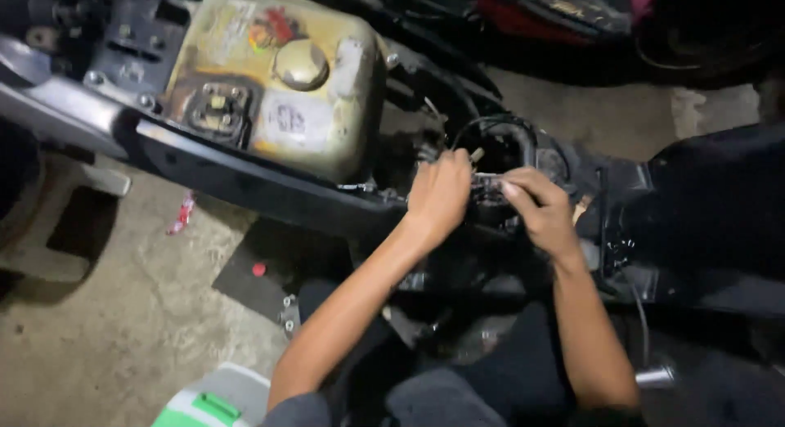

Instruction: The person works on the internal components of a motorcycle, manipulating wires and parts near the fuel tank. They then remove a carburetor and use a paintbrush to clean it thoroughly.

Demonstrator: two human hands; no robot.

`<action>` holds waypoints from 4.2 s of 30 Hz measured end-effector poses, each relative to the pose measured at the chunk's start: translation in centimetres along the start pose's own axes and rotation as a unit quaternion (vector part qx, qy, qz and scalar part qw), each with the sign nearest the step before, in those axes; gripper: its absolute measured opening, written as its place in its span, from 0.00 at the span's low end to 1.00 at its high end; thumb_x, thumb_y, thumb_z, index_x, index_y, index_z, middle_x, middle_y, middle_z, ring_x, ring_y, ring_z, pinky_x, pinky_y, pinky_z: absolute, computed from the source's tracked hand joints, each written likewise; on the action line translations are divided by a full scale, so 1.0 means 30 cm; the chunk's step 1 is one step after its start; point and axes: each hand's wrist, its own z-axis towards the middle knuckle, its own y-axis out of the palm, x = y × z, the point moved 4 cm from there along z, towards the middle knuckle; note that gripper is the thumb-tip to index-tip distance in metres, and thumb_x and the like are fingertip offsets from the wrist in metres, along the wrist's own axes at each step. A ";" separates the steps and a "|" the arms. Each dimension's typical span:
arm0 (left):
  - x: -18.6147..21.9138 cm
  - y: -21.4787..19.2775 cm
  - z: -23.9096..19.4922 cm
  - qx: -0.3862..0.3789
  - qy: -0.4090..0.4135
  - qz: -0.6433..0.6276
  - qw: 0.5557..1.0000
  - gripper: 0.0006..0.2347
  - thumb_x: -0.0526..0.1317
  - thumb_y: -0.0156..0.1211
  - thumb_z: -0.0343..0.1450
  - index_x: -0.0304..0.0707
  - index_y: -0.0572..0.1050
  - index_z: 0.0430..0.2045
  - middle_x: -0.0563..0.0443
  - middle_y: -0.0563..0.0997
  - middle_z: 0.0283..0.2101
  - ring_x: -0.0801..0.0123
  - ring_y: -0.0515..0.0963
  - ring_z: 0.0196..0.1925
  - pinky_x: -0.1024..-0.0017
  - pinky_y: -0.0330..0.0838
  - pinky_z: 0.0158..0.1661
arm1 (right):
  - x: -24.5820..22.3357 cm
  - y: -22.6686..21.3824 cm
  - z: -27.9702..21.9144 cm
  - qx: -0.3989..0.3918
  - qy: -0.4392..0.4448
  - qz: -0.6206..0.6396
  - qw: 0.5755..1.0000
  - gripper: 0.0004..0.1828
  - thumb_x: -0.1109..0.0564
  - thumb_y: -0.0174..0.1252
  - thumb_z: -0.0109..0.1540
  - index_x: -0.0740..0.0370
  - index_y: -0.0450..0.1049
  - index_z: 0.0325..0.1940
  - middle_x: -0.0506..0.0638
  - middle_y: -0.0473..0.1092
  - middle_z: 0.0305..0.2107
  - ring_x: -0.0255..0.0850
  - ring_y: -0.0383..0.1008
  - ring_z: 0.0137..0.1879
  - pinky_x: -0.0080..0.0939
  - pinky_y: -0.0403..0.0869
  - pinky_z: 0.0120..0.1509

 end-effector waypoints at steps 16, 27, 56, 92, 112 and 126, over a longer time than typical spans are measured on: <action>0.053 -0.004 0.036 0.092 0.009 0.225 0.970 0.06 0.39 0.54 0.71 0.44 0.74 0.23 0.60 0.69 0.21 0.67 0.78 0.17 0.66 0.68 0.21 | 0.245 0.144 0.059 0.060 0.103 -0.002 0.993 0.07 0.61 0.61 0.65 0.61 0.82 0.45 0.56 0.78 0.38 0.46 0.78 0.50 0.49 0.72 0.61; -0.111 0.017 0.148 -0.180 -0.090 -0.081 0.976 0.05 0.34 0.59 0.65 0.35 0.82 0.23 0.37 0.81 0.22 0.39 0.85 0.29 0.46 0.76 0.27 | 0.162 0.146 0.042 0.037 0.125 0.001 0.992 0.07 0.56 0.63 0.66 0.59 0.82 0.46 0.53 0.79 0.39 0.45 0.79 0.52 0.49 0.72 0.62; -0.021 -0.031 0.074 -0.117 0.017 0.045 0.992 0.05 0.29 0.59 0.66 0.33 0.83 0.26 0.43 0.84 0.26 0.50 0.85 0.30 0.56 0.78 0.31 | 0.306 0.129 0.059 0.065 0.191 0.034 0.979 0.15 0.59 0.64 0.54 0.50 0.83 0.45 0.47 0.78 0.27 0.36 0.78 0.38 0.40 0.76 0.50; 0.087 -0.162 0.033 -0.059 0.048 -0.148 0.986 0.15 0.45 0.63 0.68 0.40 0.77 0.46 0.41 0.79 0.45 0.45 0.81 0.46 0.51 0.77 0.42 | 0.329 -0.001 0.000 0.145 0.165 0.407 0.887 0.28 0.46 0.48 0.61 0.72 0.74 0.53 0.67 0.72 0.23 0.56 0.77 0.28 0.49 0.77 0.30; 0.226 -0.129 -0.122 0.111 0.139 -0.116 0.977 0.19 0.47 0.59 0.72 0.43 0.72 0.57 0.46 0.76 0.55 0.56 0.77 0.54 0.61 0.73 0.46 | 0.077 -0.057 -0.054 0.259 0.169 0.198 0.930 0.18 0.53 0.47 0.63 0.66 0.80 0.43 0.61 0.76 0.31 0.43 0.78 0.42 0.35 0.73 0.52; 0.207 0.059 -0.154 -0.102 0.069 0.008 0.992 0.17 0.52 0.62 0.66 0.41 0.78 0.41 0.46 0.77 0.42 0.53 0.76 0.44 0.54 0.66 0.46 | 0.439 -0.383 -0.275 0.268 0.288 0.388 0.833 0.29 0.57 0.58 0.60 0.53 0.65 0.67 0.51 0.71 0.45 0.42 0.75 0.49 0.45 0.78 0.49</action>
